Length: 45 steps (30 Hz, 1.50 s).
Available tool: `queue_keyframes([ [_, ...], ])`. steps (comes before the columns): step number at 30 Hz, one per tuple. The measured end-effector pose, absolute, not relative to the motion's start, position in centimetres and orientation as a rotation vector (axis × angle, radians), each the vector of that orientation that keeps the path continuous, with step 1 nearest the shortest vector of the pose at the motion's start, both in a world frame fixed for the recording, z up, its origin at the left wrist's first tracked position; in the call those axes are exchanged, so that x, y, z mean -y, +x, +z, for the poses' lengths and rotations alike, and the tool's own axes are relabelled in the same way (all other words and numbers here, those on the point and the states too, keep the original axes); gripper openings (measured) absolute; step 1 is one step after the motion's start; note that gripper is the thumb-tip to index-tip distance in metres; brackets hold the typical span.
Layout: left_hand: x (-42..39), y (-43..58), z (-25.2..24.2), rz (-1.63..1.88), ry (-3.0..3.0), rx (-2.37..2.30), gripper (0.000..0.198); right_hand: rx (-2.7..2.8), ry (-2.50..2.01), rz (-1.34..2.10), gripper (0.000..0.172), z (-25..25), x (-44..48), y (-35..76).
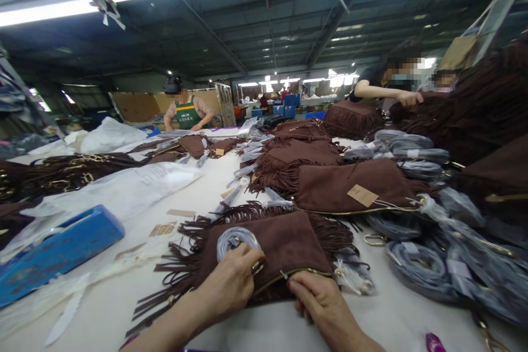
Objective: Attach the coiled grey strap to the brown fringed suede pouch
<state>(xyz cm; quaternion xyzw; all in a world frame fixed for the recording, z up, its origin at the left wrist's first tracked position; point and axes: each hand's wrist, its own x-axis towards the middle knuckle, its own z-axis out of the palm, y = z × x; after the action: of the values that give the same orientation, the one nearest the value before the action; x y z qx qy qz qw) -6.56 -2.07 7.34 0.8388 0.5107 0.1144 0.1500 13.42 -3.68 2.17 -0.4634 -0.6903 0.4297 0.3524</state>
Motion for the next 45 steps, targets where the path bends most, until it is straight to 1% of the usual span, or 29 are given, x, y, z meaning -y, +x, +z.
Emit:
queue_keyframes([
  [6, 2.1, -7.9, 8.3, 0.324, 2.372, -1.270, 0.051, 1.806, -1.192, 1.093, 0.032, 2.5, 3.6, 13.5],
  [11, 1.9, -8.8, 8.5, 0.198, 2.462, -1.215, 0.040, 1.800, -1.202, 1.108, 0.032, 2.4, 3.8, 13.6],
  [15, 1.0, -9.0, 8.2, 0.218, 2.502, -1.153, 0.035, 1.801, -1.178, 1.108, 0.033, 1.9, 3.7, 13.6],
  [17, 0.5, -8.5, 8.1, 0.292, 2.500, -1.179, 0.032, 1.798, -1.165, 1.112, 0.033, 1.8, 3.6, 13.5],
  [19, 0.0, -7.7, 8.1, 0.448, 2.451, -1.244, 0.029, 1.785, -1.151, 1.113, 0.033, 1.9, 3.6, 13.5],
  [22, -0.3, -6.4, 8.4, 0.691, 2.236, -1.369, 0.023, 1.743, -1.118, 1.126, 0.035, 2.3, 3.8, 13.4],
  [24, -0.4, -5.8, 8.6, 0.745, 2.081, -1.419, 0.021, 1.712, -1.090, 1.139, 0.036, 2.7, 3.9, 13.4],
  [27, -0.3, -5.1, 8.4, 0.701, 2.034, -1.417, 0.024, 1.674, -1.042, 1.160, 0.036, 3.2, 4.1, 13.3],
  [30, -0.3, -4.6, 7.8, 0.650, 2.147, -1.343, 0.029, 1.612, -1.026, 1.193, 0.037, 3.1, 4.1, 13.2],
  [37, -0.4, -4.3, 7.3, 0.574, 2.258, -1.245, 0.032, 1.338, -1.073, 1.349, 0.042, 2.3, 3.9, 12.5],
  [42, -0.2, -3.6, 7.0, 0.622, 2.224, -1.386, 0.029, 1.296, -1.055, 1.310, 0.042, 2.3, 3.8, 12.3],
  [45, 0.0, -3.0, 6.6, 0.641, 2.222, -1.438, 0.033, 1.314, -1.055, 1.335, 0.043, 1.9, 3.5, 12.3],
])
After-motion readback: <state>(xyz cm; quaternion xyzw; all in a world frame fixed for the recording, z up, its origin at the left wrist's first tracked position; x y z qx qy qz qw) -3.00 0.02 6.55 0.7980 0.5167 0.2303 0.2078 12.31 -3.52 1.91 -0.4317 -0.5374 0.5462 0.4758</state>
